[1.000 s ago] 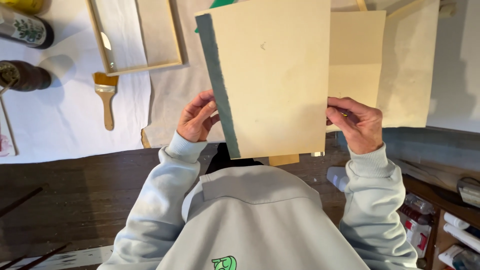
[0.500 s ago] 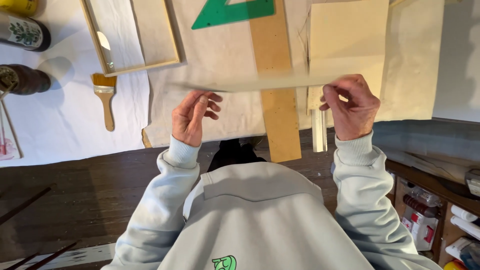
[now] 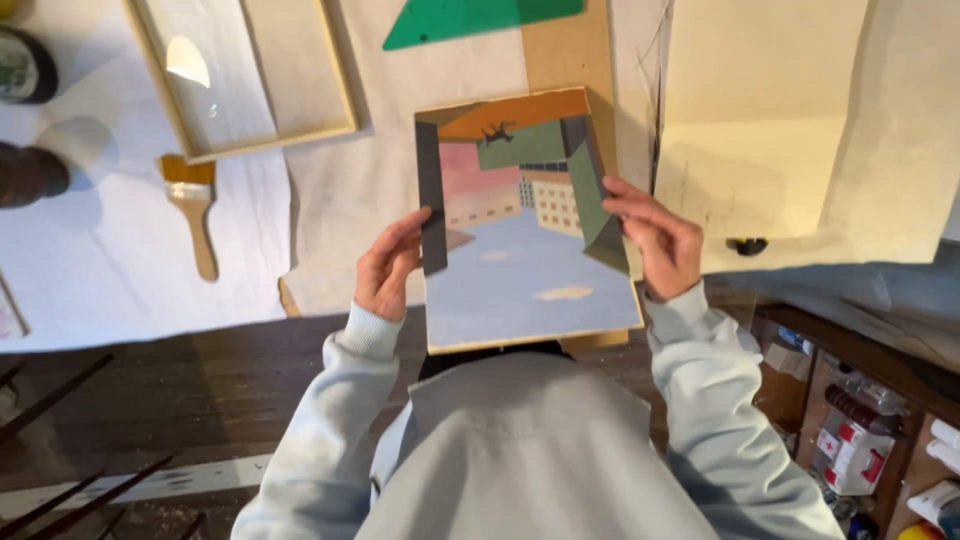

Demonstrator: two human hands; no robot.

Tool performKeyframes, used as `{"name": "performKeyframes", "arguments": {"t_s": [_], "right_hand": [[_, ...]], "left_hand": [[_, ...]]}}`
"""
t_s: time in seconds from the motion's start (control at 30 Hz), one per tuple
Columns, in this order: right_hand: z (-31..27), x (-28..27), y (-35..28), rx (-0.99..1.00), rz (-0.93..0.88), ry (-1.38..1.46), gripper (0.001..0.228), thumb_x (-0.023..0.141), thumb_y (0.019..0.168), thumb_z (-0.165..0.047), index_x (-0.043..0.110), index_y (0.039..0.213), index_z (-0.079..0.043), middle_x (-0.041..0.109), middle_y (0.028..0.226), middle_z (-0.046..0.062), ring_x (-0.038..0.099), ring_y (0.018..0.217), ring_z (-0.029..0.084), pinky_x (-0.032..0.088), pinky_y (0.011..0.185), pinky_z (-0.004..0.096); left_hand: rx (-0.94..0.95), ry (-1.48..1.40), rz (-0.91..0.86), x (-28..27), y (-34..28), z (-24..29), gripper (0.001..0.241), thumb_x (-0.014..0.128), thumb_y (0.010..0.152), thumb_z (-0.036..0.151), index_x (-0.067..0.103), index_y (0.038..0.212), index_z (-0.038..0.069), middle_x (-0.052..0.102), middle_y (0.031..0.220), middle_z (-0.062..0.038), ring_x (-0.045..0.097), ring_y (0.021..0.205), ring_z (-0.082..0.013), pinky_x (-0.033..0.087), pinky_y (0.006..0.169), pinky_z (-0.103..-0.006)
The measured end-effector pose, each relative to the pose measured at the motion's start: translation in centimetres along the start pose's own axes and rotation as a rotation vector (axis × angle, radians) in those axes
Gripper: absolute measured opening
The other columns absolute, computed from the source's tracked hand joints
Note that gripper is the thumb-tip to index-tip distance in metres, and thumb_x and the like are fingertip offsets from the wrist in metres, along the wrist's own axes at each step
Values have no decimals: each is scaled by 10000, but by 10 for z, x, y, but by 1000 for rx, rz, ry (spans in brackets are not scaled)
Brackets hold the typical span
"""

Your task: The recorder is assembling and securing an artwork into a picture frame.

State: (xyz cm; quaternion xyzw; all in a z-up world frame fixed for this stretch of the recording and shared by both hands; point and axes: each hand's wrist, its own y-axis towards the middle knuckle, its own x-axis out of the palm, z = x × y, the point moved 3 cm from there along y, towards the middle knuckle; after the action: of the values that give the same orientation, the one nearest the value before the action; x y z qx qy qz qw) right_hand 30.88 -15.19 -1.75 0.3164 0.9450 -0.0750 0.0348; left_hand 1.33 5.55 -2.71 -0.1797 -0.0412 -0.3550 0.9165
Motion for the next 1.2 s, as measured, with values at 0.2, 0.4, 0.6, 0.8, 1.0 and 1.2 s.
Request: {"name": "performKeyframes", "arguments": {"t_s": [0.2, 0.4, 0.6, 0.8, 1.0, 1.2], "right_hand": [[26, 11, 7, 48, 113, -63, 236, 631, 970, 168, 804, 1082, 53, 746, 1285, 277, 732, 1165, 327, 629, 948, 416], [33, 27, 24, 74, 148, -109, 214, 633, 1021, 134, 788, 1133, 39, 730, 1323, 257, 718, 1228, 356, 636, 981, 409], [25, 37, 33, 149, 175, -113, 182, 657, 1063, 50, 767, 1200, 4, 742, 1315, 208, 710, 1242, 306, 616, 1027, 389], [24, 27, 34, 134, 183, -160, 243, 661, 1064, 61, 729, 1288, -1, 703, 1360, 247, 703, 1249, 382, 632, 1019, 474], [9, 16, -10, 332, 202, -84, 385, 618, 1026, 106, 663, 1389, -14, 679, 1380, 242, 689, 1235, 405, 633, 1005, 502], [28, 16, -15, 392, 115, -7, 486, 603, 1016, 105, 588, 1476, -48, 669, 1419, 204, 666, 1308, 362, 618, 1054, 474]], "left_hand": [[-30, 206, 71, -5, 11, -34, 373, 597, 1088, 62, 652, 1449, -14, 715, 1390, -178, 700, 1200, -253, 617, 1001, -415], [-80, 387, 102, 0, 28, -61, 524, 632, 1069, 67, 525, 1582, 83, 651, 1384, -131, 669, 1049, -223, 641, 815, -338], [-81, 423, 154, 21, 35, -56, 699, 661, 1069, 80, 329, 1683, 51, 586, 1409, -206, 645, 1075, -304, 631, 796, -391], [-4, 570, 246, 22, 32, -64, 779, 819, 972, 131, 434, 1643, 39, 553, 1358, -165, 664, 1118, -307, 673, 825, -387], [-78, 486, 284, 26, 19, -58, 844, 853, 954, 130, 397, 1657, 29, 583, 1364, -190, 673, 1166, -329, 680, 894, -459], [-100, 476, 284, 28, 28, -49, 793, 842, 980, 129, 416, 1644, 47, 602, 1390, -179, 672, 1200, -316, 673, 931, -473]]}}
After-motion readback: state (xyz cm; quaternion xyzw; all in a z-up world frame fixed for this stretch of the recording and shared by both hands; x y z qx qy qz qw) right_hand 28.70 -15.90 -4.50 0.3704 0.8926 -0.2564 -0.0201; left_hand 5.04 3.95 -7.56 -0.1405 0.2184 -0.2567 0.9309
